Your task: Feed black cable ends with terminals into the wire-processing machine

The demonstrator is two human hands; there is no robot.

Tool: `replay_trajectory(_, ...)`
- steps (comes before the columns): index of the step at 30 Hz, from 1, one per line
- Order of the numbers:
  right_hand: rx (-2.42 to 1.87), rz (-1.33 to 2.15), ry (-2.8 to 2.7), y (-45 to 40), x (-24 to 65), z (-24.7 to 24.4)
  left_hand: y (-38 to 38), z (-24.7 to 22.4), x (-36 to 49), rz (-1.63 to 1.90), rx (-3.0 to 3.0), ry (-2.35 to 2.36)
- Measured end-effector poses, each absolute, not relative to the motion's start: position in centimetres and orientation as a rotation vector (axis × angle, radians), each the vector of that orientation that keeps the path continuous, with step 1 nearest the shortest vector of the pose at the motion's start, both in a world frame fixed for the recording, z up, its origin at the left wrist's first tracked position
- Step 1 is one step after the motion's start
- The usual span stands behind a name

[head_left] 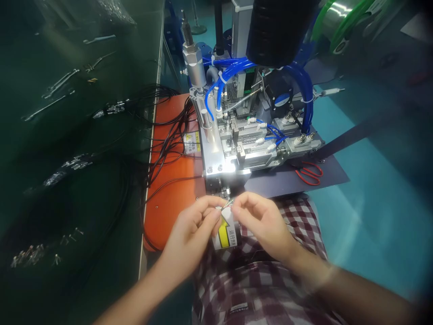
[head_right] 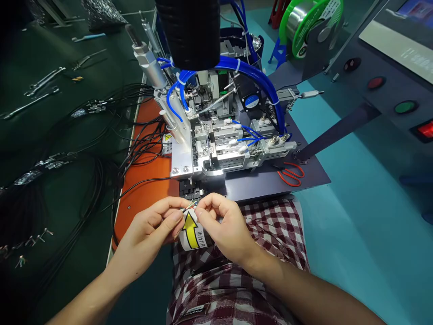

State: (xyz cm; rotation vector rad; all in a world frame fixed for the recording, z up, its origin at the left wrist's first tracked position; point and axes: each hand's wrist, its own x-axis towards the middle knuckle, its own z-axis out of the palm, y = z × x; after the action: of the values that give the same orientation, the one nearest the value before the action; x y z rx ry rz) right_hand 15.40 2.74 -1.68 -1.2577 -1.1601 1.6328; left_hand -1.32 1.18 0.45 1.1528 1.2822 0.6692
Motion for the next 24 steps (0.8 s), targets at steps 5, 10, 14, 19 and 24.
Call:
replay_trajectory(5, -1.27, 1.584, -1.249, 2.5, 15.6, -1.7, 1.5, 1.1, -1.3, 0.638, 1.174, 1.335)
replay_trajectory(10, -1.296, 1.546, -1.332, 2.5, 15.8, -1.3, 1.4, 1.4, -0.9, 0.74, 1.173, 1.393)
replay_trajectory(14, -1.264, 1.578, -1.312, 2.8, 15.9, -0.9, 1.6, 1.2, -0.6, 0.726, 0.96, 1.303)
replay_trajectory(19, -1.217, 1.684, -1.22, 2.6, 15.7, -0.6, 2.0, 1.4, -0.8, 0.704, 0.788, 1.179)
replay_trajectory(24, -1.27, 1.664, -1.253, 2.0, 15.6, -0.7, 2.0, 1.3, -0.8, 0.674, 0.747, 1.178)
